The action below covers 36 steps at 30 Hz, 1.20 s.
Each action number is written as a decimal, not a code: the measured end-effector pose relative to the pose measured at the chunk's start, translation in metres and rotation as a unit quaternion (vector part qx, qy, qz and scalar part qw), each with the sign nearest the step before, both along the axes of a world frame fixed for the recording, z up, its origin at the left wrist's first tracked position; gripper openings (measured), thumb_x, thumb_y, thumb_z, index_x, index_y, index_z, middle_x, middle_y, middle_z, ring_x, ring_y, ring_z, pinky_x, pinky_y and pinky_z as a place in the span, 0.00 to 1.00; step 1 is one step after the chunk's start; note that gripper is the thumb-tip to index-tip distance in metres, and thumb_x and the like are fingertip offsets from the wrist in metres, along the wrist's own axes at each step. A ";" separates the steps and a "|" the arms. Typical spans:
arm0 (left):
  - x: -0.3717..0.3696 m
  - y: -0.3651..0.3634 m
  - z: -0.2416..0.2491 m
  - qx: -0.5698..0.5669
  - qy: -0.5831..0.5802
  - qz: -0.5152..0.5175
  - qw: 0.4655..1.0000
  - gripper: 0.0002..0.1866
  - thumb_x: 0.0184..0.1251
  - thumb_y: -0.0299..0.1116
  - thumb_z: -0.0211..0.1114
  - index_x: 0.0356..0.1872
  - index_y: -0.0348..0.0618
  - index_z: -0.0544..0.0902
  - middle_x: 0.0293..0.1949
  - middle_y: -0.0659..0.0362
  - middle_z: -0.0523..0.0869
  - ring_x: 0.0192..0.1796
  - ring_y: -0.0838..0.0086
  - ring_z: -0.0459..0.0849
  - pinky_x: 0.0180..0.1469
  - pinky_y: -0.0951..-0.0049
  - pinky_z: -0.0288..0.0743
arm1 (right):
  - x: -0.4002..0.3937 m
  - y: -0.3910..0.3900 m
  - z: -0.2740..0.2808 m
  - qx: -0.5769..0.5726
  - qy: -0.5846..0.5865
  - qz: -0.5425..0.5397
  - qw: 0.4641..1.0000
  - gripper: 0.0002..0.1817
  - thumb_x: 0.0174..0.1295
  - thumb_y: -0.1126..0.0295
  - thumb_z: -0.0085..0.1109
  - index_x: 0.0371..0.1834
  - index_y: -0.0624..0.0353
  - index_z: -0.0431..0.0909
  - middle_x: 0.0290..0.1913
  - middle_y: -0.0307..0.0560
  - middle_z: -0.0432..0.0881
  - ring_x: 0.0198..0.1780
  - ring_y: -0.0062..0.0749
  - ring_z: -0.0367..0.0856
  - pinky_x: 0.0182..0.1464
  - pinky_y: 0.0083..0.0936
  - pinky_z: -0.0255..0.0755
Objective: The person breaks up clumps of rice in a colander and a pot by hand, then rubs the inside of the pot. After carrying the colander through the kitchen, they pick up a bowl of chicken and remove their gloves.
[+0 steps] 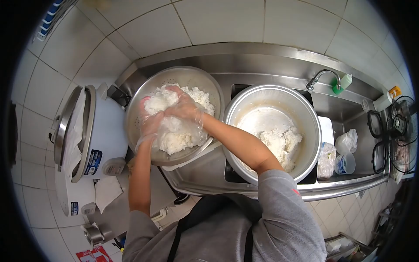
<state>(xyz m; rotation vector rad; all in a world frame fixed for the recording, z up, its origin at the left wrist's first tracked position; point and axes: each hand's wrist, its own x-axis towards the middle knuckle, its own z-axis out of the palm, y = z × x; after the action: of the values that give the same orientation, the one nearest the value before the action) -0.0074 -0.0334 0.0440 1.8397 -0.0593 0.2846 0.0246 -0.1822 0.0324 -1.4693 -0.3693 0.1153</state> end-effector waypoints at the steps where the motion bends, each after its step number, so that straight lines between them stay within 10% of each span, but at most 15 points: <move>1: 0.002 0.001 -0.001 -0.004 0.000 -0.010 1.000 0.32 0.44 0.19 0.60 0.55 0.46 0.61 0.42 0.56 0.75 0.43 0.74 0.75 0.45 0.75 0.71 | 0.003 -0.002 -0.001 0.000 0.000 0.002 1.000 0.40 0.33 0.70 0.67 0.58 0.52 0.64 0.41 0.51 0.78 0.46 0.36 0.75 0.49 0.26 0.69; 7: 0.002 -0.001 0.015 0.156 0.112 0.068 0.979 0.20 0.48 0.26 0.61 0.46 0.38 0.73 0.33 0.55 0.82 0.36 0.73 0.79 0.42 0.74 0.72 | 0.015 -0.023 0.002 -0.179 0.027 0.031 0.983 0.34 0.33 0.65 0.67 0.51 0.55 0.70 0.26 0.48 0.79 0.32 0.35 0.78 0.37 0.27 0.72; 17: 0.007 0.001 0.033 0.224 0.168 0.194 0.940 0.23 0.51 0.43 0.61 0.42 0.33 0.78 0.38 0.46 0.82 0.40 0.59 0.80 0.46 0.66 0.70 | 0.024 -0.026 0.022 -0.227 0.009 -0.032 0.973 0.40 0.34 0.52 0.66 0.51 0.69 0.71 0.45 0.61 0.77 0.50 0.42 0.75 0.53 0.26 0.67; 24: 0.023 0.034 0.006 0.321 0.087 -0.038 0.942 0.27 0.49 0.41 0.62 0.48 0.34 0.73 0.53 0.43 0.71 0.53 0.56 0.72 0.54 0.65 0.65 | 0.042 -0.020 0.001 -0.296 -0.068 -0.068 0.950 0.43 0.39 0.32 0.56 0.37 0.68 0.77 0.43 0.62 0.77 0.47 0.48 0.75 0.50 0.34 0.67; 31: 0.056 0.024 -0.020 0.444 0.014 -0.140 0.885 0.34 0.44 0.48 0.65 0.55 0.45 0.71 0.63 0.45 0.58 0.66 0.53 0.56 0.63 0.62 0.58 | 0.034 -0.024 0.043 -0.503 -0.126 -0.026 0.855 0.37 0.48 0.36 0.52 0.32 0.68 0.76 0.32 0.60 0.79 0.40 0.46 0.77 0.45 0.37 0.69; 34: 0.085 0.026 -0.058 0.584 0.043 -0.167 0.793 0.38 0.40 0.53 0.67 0.55 0.46 0.71 0.62 0.43 0.59 0.65 0.52 0.58 0.64 0.63 0.57 | 0.032 -0.030 0.026 -0.522 -0.141 -0.007 0.841 0.41 0.49 0.38 0.53 0.53 0.67 0.67 0.45 0.65 0.76 0.44 0.49 0.77 0.45 0.36 0.71; 36: 0.071 0.012 -0.031 0.558 0.090 -0.131 0.814 0.39 0.37 0.51 0.69 0.55 0.45 0.71 0.62 0.43 0.59 0.63 0.51 0.61 0.63 0.62 0.59 | 0.014 -0.041 0.014 -0.551 -0.261 0.035 0.792 0.50 0.49 0.44 0.57 0.68 0.59 0.42 0.61 0.67 0.61 0.48 0.54 0.76 0.47 0.35 0.73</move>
<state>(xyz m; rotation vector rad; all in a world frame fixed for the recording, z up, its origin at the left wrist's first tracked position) 0.0638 -0.0217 0.0126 2.9815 -0.4223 -0.1934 0.0383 -0.2229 0.0467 -2.6681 -0.9032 -0.0419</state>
